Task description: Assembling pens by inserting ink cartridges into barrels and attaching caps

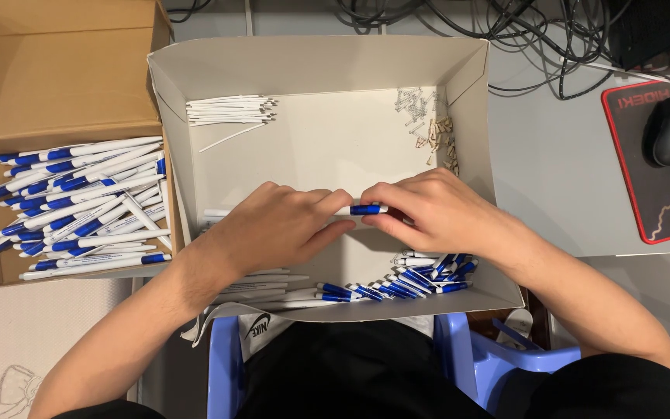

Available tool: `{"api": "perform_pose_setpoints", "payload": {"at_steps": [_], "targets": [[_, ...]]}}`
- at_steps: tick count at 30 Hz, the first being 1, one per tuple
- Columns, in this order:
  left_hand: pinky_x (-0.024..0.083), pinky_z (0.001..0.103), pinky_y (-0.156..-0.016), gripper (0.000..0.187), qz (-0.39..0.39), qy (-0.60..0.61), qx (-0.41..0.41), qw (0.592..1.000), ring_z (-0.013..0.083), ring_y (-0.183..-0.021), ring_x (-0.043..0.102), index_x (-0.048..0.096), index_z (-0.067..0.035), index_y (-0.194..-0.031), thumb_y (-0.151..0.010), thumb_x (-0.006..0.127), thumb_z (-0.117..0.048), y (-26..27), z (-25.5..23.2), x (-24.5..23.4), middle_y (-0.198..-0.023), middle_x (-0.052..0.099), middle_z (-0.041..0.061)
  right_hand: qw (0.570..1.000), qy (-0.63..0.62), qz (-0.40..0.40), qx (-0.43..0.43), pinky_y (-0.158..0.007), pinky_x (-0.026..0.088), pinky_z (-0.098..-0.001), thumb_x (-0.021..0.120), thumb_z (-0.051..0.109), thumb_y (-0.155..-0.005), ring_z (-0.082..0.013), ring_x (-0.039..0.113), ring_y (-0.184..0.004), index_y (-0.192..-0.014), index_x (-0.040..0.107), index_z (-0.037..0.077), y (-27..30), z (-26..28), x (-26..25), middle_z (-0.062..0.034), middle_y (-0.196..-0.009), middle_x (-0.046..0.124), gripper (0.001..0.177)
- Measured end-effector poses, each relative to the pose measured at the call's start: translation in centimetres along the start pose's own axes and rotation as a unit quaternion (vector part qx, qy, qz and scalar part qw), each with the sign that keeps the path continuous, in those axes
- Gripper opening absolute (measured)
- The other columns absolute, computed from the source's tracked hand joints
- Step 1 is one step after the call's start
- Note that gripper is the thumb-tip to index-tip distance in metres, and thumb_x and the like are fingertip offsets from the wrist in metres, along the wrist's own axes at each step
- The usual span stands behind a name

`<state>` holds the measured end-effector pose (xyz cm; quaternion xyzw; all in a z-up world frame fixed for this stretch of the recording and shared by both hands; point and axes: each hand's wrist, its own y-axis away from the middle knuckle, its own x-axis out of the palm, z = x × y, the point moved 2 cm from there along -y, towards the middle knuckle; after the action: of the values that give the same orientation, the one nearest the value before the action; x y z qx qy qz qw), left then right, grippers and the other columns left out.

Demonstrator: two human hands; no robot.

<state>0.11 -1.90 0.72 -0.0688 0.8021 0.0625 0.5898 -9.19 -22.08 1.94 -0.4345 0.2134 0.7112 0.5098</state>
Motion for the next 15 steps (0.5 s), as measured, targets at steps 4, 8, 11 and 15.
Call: {"api": "perform_pose_setpoints", "payload": {"at_steps": [4, 8, 11, 15], "targets": [[0.059, 0.032, -0.054, 0.020, 0.006, 0.004, 0.000, 1.000, 0.0207, -0.052, 0.073, 0.054, -0.018, -0.111, -0.106, 0.048, -0.036, 0.0, 0.2, 0.3, -0.063, 0.061, -0.005, 1.000, 0.004, 0.000, -0.006, -0.052, 0.054, -0.0329, 0.061, 0.026, -0.101, -0.0232, 0.063, -0.048, -0.098, 0.069, 0.015, 0.0, -0.1, 0.1, -0.0026, -0.053, 0.063, 0.014], [0.059, 0.034, -0.054, 0.020, -0.001, 0.002, 0.011, 1.000, 0.0213, -0.052, 0.073, 0.056, -0.018, -0.109, -0.107, 0.047, -0.035, 0.0, 0.4, 0.8, -0.064, 0.063, -0.004, 1.000, 0.013, 0.004, -0.013, -0.051, 0.053, -0.0325, 0.058, 0.026, -0.103, -0.0239, 0.060, -0.047, -0.089, 0.069, 0.016, 0.3, -0.8, 0.7, -0.0022, -0.051, 0.060, 0.021], [0.059, 0.032, -0.056, 0.021, 0.004, 0.007, 0.010, 1.000, 0.0202, -0.052, 0.073, 0.057, -0.018, -0.107, -0.107, 0.044, -0.035, 0.0, 0.3, 0.6, -0.061, 0.060, -0.006, 1.000, 0.011, 0.013, -0.014, -0.050, 0.052, -0.0317, 0.055, 0.025, -0.104, -0.0230, 0.059, -0.045, -0.086, 0.068, 0.017, 0.4, -1.3, 1.0, -0.0012, -0.050, 0.059, 0.024], [0.058, 0.033, -0.057, 0.021, -0.001, 0.019, -0.009, 1.000, 0.0206, -0.052, 0.072, 0.052, -0.019, -0.113, -0.107, 0.039, -0.035, 0.2, -0.1, -0.2, -0.056, 0.058, -0.006, 1.000, -0.024, 0.004, 0.007, -0.051, 0.055, -0.0335, 0.065, 0.029, -0.098, -0.0208, 0.062, -0.045, -0.101, 0.069, 0.015, 0.0, 0.2, -0.2, -0.0016, -0.054, 0.064, 0.015]]}}
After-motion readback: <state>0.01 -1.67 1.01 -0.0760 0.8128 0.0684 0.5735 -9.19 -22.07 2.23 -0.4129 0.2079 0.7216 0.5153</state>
